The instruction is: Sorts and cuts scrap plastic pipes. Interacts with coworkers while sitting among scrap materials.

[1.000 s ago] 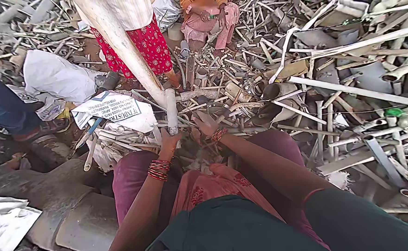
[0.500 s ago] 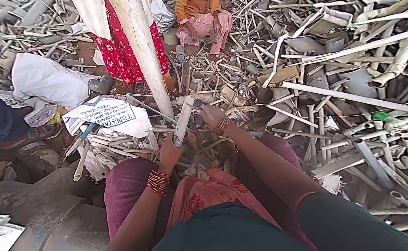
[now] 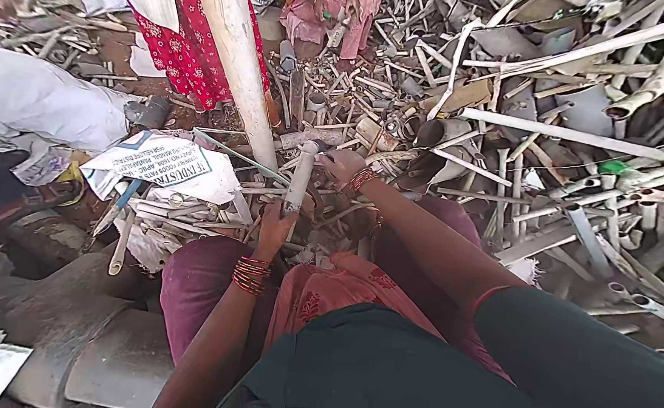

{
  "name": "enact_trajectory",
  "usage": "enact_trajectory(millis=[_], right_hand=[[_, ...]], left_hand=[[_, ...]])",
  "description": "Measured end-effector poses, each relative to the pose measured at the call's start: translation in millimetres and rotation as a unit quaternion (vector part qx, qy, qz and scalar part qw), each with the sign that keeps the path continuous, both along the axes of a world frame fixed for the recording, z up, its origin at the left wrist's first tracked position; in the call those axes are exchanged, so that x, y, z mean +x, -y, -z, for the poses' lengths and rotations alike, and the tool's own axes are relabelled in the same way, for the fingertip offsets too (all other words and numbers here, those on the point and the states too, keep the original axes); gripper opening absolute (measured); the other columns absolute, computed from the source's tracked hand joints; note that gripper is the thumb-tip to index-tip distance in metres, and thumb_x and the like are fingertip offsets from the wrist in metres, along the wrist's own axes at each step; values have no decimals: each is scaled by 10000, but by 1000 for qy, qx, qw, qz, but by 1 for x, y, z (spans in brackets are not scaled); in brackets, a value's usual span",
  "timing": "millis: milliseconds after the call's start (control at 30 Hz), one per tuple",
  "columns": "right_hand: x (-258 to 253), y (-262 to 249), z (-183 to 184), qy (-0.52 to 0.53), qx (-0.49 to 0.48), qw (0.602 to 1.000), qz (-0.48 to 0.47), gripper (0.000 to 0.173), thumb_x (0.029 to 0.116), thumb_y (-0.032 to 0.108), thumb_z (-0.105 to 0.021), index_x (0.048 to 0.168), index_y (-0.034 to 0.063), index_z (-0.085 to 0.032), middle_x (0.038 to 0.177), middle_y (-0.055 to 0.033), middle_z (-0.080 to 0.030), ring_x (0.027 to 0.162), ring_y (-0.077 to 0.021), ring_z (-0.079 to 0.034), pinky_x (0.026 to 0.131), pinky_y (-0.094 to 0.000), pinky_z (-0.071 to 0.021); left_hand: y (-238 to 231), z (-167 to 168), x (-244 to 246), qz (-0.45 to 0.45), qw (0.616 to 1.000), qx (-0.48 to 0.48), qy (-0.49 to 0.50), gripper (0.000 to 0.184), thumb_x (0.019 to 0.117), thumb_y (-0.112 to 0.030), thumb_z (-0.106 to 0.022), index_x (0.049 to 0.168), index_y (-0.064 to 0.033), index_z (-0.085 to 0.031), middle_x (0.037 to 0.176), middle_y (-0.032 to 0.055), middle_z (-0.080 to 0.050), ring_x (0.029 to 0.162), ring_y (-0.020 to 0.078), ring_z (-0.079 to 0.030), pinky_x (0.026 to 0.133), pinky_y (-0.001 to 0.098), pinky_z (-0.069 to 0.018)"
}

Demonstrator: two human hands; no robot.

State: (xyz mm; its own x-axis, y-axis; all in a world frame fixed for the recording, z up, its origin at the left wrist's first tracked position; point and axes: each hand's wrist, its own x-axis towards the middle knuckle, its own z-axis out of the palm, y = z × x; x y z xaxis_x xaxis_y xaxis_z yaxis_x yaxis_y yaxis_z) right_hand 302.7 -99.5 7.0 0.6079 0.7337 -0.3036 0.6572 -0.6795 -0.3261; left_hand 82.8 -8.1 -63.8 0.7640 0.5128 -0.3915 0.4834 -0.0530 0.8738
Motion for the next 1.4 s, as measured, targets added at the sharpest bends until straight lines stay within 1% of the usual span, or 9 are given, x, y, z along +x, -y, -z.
enact_trajectory(millis=[67,133,267,400,633,800,1100,1300,1400], right_hand=[[-9,-2,3,-5,-4,1000,-15,621,1106,496,-374,1152,-44,-678,1128,-282,-688,1122,-451,-657,942,-657,-473],[-25,-5,0,-29,-12,999,-35,604,1110,485,-373,1172,-29,-684,1124,-270,-695,1118,-440,-660,945,-646,-472],[-24,-4,-4,-23,-34,998,-44,626,1110,498,-356,1158,-39,-675,1127,-270,-689,1118,-435,-658,933,-636,-473],[5,3,-2,-12,-29,999,21,669,1108,519,-338,1217,-59,-656,1232,-298,-659,1206,-459,-620,997,-657,-446],[-45,-5,13,-41,-46,996,-62,633,1106,508,-362,1143,-30,-693,1104,-258,-699,1092,-426,-669,920,-624,-490],[1,0,10,13,-54,998,10,669,1108,524,-321,1223,-40,-661,1225,-285,-671,1197,-446,-635,974,-645,-472],[-58,-6,11,-45,-46,996,-58,573,1116,473,-358,1241,5,-666,1179,-234,-696,1156,-396,-658,973,-601,-486],[8,2,15,40,-30,996,80,637,1121,489,-283,1238,-18,-650,1222,-263,-679,1177,-430,-655,940,-625,-504],[-18,-2,15,12,-28,996,80,605,1130,453,-284,1272,-28,-624,1202,-275,-680,1159,-438,-663,938,-608,-516]], left_hand=[[0,1,-1,-32,996,-85,24,531,971,-157,-635,1449,10,-476,1369,235,-552,1203,271,-570,1014,436,-467],[2,-7,2,-56,976,-205,42,535,969,-72,-607,1464,-54,-407,1139,167,-603,823,195,-656,687,332,-573],[0,-12,1,-48,963,-257,56,549,930,-22,-617,1417,-40,-365,976,152,-621,636,204,-671,547,317,-590],[-4,-7,3,5,1000,-9,-12,689,856,-138,-777,1431,20,-432,1291,234,-585,1021,274,-662,882,420,-556],[-5,-11,4,-2,998,50,-45,675,866,-160,-783,1426,11,-446,1295,229,-603,1127,306,-642,975,464,-519],[-1,-18,6,19,991,101,-87,689,872,-209,-774,1453,-23,-455,1346,213,-602,1235,329,-603,1055,504,-467],[7,-38,7,9,949,241,-202,723,919,-265,-737,1513,-57,-382,1357,232,-597,1177,392,-644,976,548,-508],[14,-43,6,0,922,318,-222,659,916,-246,-736,1477,-49,-453,1351,228,-602,1137,387,-664,933,527,-533],[13,-41,4,-13,927,308,-215,644,903,-223,-737,1459,-46,-465,1343,234,-601,1122,393,-668,921,538,-536]])
